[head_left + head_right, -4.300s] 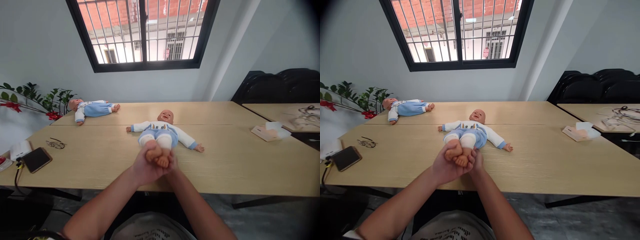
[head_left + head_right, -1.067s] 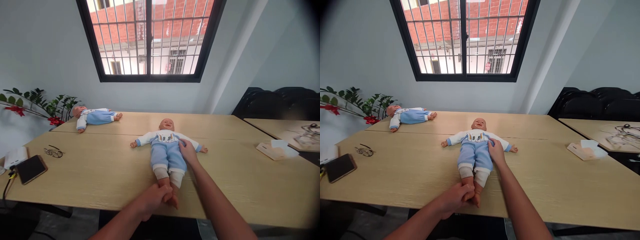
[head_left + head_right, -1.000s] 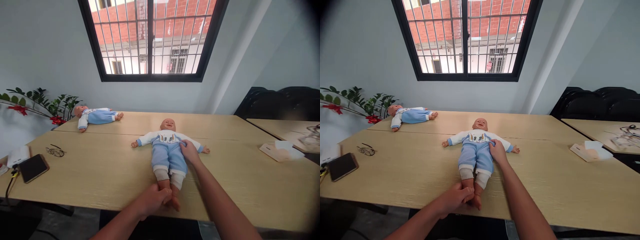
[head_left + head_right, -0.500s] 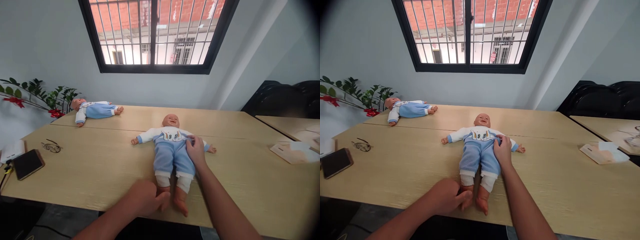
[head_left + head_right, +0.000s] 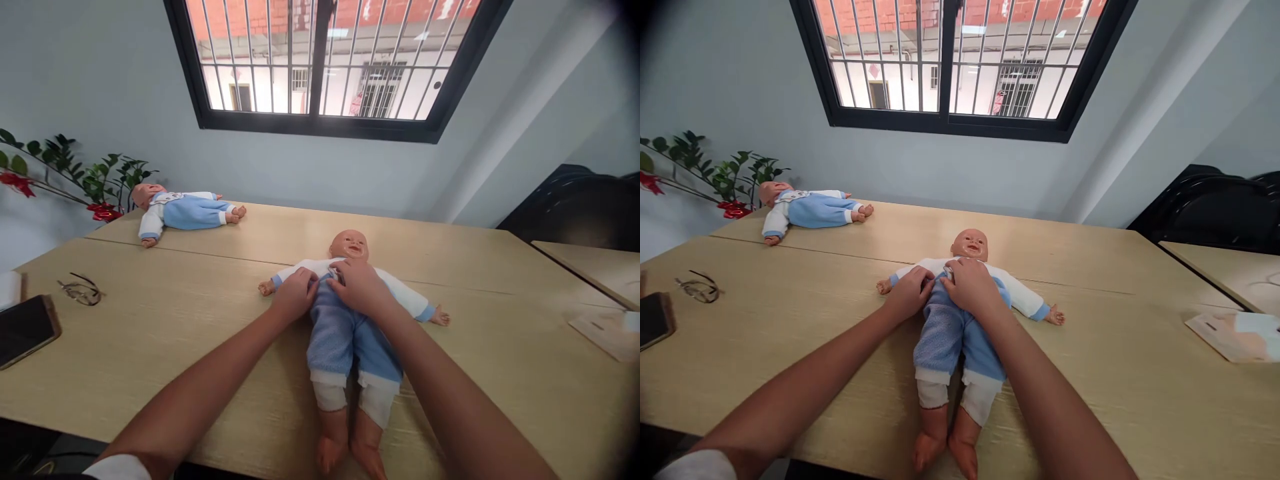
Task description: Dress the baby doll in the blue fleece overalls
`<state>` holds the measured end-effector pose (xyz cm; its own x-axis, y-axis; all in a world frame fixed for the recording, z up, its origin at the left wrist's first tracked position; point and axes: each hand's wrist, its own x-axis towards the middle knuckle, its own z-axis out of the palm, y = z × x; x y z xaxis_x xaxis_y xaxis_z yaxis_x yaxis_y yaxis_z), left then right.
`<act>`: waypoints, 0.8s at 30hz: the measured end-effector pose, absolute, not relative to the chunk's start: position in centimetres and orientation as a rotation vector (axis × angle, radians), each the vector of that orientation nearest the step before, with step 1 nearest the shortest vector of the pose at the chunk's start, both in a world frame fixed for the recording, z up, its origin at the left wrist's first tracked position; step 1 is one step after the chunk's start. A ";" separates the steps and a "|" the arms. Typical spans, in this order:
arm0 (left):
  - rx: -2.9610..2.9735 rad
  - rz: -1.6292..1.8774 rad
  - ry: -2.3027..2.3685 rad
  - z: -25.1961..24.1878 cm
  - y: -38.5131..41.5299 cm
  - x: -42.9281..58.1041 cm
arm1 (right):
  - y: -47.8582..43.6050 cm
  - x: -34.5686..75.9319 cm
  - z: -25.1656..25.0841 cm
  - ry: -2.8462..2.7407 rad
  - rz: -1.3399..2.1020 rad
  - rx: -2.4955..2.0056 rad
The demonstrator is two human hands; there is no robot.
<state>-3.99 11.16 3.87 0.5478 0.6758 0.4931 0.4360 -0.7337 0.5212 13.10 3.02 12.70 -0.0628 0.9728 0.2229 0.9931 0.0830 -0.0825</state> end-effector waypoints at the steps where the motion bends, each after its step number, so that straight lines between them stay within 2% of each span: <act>1: 2.445 1.008 0.919 3.6 11.3 -3.9 | 3.7 13.2 12.7 -2.189 -0.117 -2.004; 6: 2.421 1.197 0.918 3.5 12.1 -4.6 | 5.3 13.3 13.0 -2.241 0.004 -1.995; 10: 2.438 1.405 0.872 3.5 12.6 -5.0 | 6.6 13.5 13.9 -2.207 0.366 -1.954; 14: 2.490 1.482 0.801 3.5 12.3 -5.0 | 8.2 14.1 14.7 -2.109 0.665 -2.129; 24: 2.347 1.245 0.687 2.9 12.0 -4.2 | 7.8 14.0 16.3 -2.164 0.841 -1.844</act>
<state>-4.24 12.03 2.94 0.4839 0.5869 0.6491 0.2358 -0.8017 0.5492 13.99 7.82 16.31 -0.2169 0.9507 -0.2218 0.8511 0.0729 -0.5200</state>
